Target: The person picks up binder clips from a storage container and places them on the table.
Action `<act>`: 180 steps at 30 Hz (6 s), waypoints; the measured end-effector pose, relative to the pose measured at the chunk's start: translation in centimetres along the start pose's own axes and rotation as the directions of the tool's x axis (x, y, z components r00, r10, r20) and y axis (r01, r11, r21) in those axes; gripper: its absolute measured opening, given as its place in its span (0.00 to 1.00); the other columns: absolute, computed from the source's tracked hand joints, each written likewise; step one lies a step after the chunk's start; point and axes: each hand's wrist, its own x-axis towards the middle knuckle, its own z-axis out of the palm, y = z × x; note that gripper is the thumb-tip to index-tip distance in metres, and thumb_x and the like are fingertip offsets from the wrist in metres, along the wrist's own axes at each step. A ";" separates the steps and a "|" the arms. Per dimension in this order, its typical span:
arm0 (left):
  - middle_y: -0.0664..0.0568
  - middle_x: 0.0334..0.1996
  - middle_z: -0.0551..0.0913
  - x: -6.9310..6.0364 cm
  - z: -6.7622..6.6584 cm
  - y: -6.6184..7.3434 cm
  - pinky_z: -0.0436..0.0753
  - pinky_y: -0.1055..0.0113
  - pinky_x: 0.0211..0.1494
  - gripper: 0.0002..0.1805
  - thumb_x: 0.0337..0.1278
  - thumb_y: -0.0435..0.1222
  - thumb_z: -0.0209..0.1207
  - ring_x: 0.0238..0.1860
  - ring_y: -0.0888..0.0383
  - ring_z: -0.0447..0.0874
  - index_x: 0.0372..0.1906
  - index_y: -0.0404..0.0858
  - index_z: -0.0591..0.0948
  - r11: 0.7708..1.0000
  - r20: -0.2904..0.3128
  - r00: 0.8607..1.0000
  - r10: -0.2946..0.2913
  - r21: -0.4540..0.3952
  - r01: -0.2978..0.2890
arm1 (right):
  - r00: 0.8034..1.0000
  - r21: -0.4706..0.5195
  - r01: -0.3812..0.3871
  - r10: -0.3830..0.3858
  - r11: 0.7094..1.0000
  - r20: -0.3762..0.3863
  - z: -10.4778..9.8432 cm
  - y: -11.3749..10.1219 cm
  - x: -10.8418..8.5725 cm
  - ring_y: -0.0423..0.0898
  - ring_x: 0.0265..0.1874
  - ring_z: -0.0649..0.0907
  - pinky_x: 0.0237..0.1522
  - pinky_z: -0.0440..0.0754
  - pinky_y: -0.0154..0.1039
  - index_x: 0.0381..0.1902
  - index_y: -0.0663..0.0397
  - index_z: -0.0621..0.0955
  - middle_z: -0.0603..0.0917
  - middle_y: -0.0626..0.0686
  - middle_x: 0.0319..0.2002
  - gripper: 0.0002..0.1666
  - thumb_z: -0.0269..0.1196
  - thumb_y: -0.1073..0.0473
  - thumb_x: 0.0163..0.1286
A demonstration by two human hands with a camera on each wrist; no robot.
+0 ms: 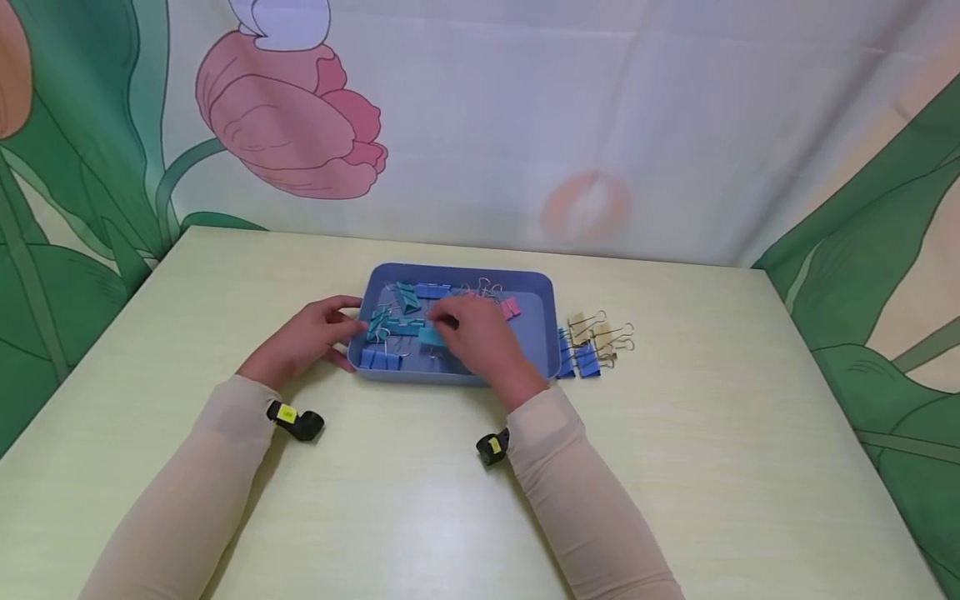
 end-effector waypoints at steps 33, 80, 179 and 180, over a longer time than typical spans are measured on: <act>0.39 0.55 0.72 -0.2 0.0 -0.1 0.86 0.58 0.41 0.35 0.65 0.43 0.57 0.37 0.47 0.86 0.74 0.46 0.59 1.000 -0.004 1.000 0.010 -0.002 -0.010 | 0.937 0.098 -0.018 0.051 0.995 -0.346 -8.2 3.5 -6.1 0.47 0.34 0.86 0.41 0.86 0.41 0.34 0.57 0.87 0.87 0.52 0.35 0.05 0.67 0.69 0.59; 0.41 0.56 0.72 -0.1 0.1 -0.3 0.86 0.59 0.42 0.36 0.64 0.47 0.58 0.46 0.46 0.83 0.74 0.49 0.59 1.000 -0.007 1.000 -0.008 0.004 0.008 | 0.873 -0.088 -0.414 0.368 0.906 -0.319 -14.6 10.1 -12.8 0.60 0.38 0.86 0.39 0.83 0.54 0.39 0.62 0.85 0.83 0.61 0.41 0.08 0.61 0.65 0.66; 0.39 0.57 0.71 -0.4 0.2 0.1 0.87 0.57 0.40 0.34 0.66 0.43 0.57 0.45 0.46 0.83 0.73 0.47 0.59 1.000 0.001 1.000 -0.010 -0.024 0.010 | 0.954 0.201 -0.251 0.278 0.947 -0.114 -9.0 6.7 -8.2 0.53 0.45 0.85 0.52 0.82 0.50 0.49 0.57 0.81 0.83 0.57 0.47 0.14 0.64 0.64 0.64; 0.39 0.57 0.71 -0.4 0.1 0.1 0.87 0.57 0.40 0.34 0.66 0.43 0.57 0.45 0.46 0.83 0.73 0.46 0.59 1.000 0.003 1.000 -0.009 -0.024 0.009 | 0.952 0.221 -0.258 0.286 0.941 -0.106 -8.8 6.5 -8.0 0.53 0.45 0.85 0.52 0.82 0.49 0.50 0.57 0.81 0.83 0.57 0.47 0.15 0.65 0.64 0.64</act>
